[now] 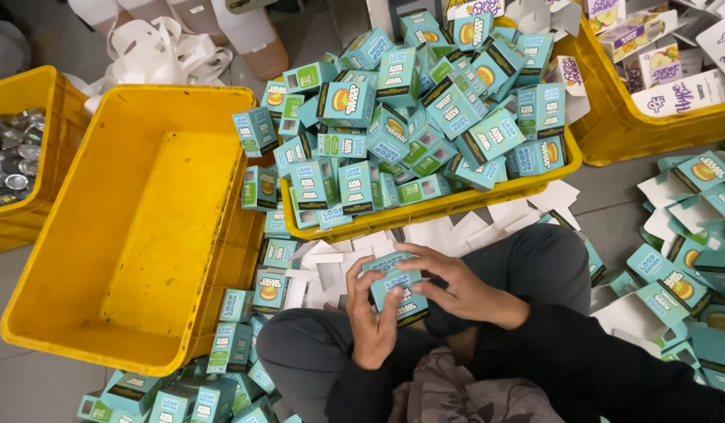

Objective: A person sits on the floor and manually inserts white paper slips into small blue product boxes before closing them.

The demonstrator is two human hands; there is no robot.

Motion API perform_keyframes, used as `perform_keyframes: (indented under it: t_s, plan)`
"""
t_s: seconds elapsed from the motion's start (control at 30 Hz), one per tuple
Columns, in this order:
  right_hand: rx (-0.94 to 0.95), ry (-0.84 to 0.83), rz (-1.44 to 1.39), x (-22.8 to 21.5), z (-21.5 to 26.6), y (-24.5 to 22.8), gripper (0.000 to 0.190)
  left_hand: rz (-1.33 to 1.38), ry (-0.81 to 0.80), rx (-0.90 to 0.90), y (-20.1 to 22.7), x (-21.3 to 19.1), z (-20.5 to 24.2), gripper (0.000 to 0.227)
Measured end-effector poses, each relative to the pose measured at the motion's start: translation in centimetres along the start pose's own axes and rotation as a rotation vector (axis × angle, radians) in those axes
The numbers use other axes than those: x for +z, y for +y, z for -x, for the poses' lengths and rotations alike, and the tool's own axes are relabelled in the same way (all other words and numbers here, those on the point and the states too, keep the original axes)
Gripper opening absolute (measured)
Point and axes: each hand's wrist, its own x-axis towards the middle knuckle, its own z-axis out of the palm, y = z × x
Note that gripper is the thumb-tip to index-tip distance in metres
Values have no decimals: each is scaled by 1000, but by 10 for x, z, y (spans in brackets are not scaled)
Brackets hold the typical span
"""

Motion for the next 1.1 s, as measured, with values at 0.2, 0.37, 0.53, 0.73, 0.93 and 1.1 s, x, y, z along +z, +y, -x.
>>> perform_keyframes:
  t_s: [0.2,0.37,0.53,0.73,0.93,1.1]
  plan:
    - [-60,-87,59,-14,-24,22,25,-34,-3,24,-27,2,5,55]
    - [-185,216,262,-93,-109,-1,58,98,66,-171,-60,-31,-3,90]
    - [-292,426,506,-152,-191,30,46,-27,187,-149,-112,-53,-5,59]
    - [34,312,467,-178,-236,93,41,-40,246,-288,-131,-55,-7,37]
    - [-222,505,782,-154,-223,91,61,-56,227,-326,-135,-52,-8,35]
    - [-333,405,969,-114,-155,85,67,-86,149,-410,-135,-55,-5,38]
